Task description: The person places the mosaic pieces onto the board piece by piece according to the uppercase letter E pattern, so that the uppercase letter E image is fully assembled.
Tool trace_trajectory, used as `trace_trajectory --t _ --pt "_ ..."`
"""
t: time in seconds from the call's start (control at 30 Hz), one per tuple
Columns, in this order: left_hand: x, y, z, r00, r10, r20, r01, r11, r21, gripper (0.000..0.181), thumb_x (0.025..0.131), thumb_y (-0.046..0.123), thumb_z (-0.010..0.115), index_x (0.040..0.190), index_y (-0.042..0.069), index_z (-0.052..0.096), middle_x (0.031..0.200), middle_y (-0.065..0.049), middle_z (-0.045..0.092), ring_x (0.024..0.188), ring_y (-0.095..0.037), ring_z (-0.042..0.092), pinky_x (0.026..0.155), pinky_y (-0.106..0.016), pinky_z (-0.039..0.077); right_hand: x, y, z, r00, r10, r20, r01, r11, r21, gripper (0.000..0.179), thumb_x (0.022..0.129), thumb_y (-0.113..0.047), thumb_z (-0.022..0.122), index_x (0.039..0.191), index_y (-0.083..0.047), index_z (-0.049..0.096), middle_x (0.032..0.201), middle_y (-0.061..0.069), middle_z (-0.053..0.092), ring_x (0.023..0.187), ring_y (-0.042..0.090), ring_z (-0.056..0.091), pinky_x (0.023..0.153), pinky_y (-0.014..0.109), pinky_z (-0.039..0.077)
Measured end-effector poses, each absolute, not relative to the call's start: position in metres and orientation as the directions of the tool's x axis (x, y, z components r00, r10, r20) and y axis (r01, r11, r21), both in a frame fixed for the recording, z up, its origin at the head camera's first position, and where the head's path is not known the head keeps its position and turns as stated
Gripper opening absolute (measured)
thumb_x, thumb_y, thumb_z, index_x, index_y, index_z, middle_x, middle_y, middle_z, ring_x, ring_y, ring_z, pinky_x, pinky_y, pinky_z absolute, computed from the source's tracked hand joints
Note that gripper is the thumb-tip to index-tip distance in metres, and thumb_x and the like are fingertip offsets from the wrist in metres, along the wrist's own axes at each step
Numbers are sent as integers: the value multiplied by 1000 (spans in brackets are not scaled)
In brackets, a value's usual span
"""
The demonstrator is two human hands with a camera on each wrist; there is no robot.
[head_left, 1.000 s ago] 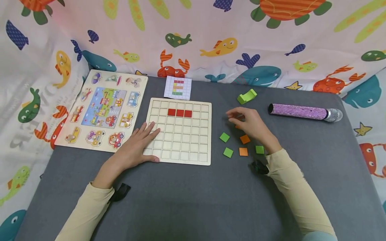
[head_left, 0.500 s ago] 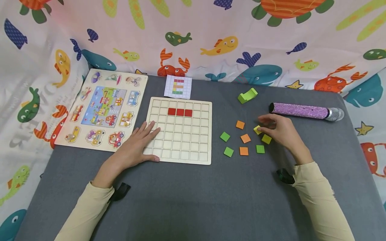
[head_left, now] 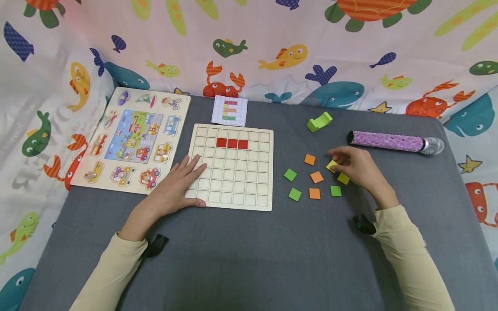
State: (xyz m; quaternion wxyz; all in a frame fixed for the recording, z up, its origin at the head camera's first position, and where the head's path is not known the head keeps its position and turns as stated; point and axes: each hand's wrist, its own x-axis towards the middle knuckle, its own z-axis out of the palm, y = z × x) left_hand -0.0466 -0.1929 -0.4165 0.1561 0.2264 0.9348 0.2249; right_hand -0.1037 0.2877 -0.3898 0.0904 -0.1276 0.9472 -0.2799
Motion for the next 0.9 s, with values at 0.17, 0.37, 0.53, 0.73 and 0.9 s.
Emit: trace_trajectory --t 0.17,0.37,0.53,0.73,0.9 --pt "-47 -192 -416 -848 493 -195 349 795 495 106 74 47 82 155 8 28 163 -16 13 149 -37 2 118 -57 8 -107 282 -385 -949 -315 -30 -243 784 -571 32 84 2 74 116 2 67 89 11 65 82 24 64 72 30 56" --pt "-47 -192 -417 -847 489 -210 345 805 482 105 74 49 82 155 10 27 163 -13 11 150 -35 1 119 -56 8 -115 265 -381 -950 -312 -6 -245 755 -608 32 84 2 74 115 1 68 90 10 66 83 23 63 78 44 56" --pt "-48 -192 -418 -845 491 -212 347 804 483 106 74 50 81 155 10 27 163 -13 11 150 -35 1 119 -56 8 -121 248 -382 -944 -330 -11 -250 735 -631 30 87 -1 73 117 1 68 91 9 66 84 21 62 80 43 56" --pt "-48 -192 -417 -845 489 -216 344 807 481 106 74 49 82 155 10 27 164 -13 11 150 -35 0 119 -56 8 -128 222 -383 -929 -369 -24 -260 697 -668 29 89 -4 71 117 1 67 93 12 65 85 23 61 81 44 56" --pt "-48 -192 -417 -846 487 -217 341 807 481 106 74 49 82 156 10 26 164 -13 10 150 -35 0 118 -56 7 -133 196 -382 -912 -411 0 -296 657 -693 29 89 -4 71 117 0 67 93 11 65 86 22 60 81 42 56"
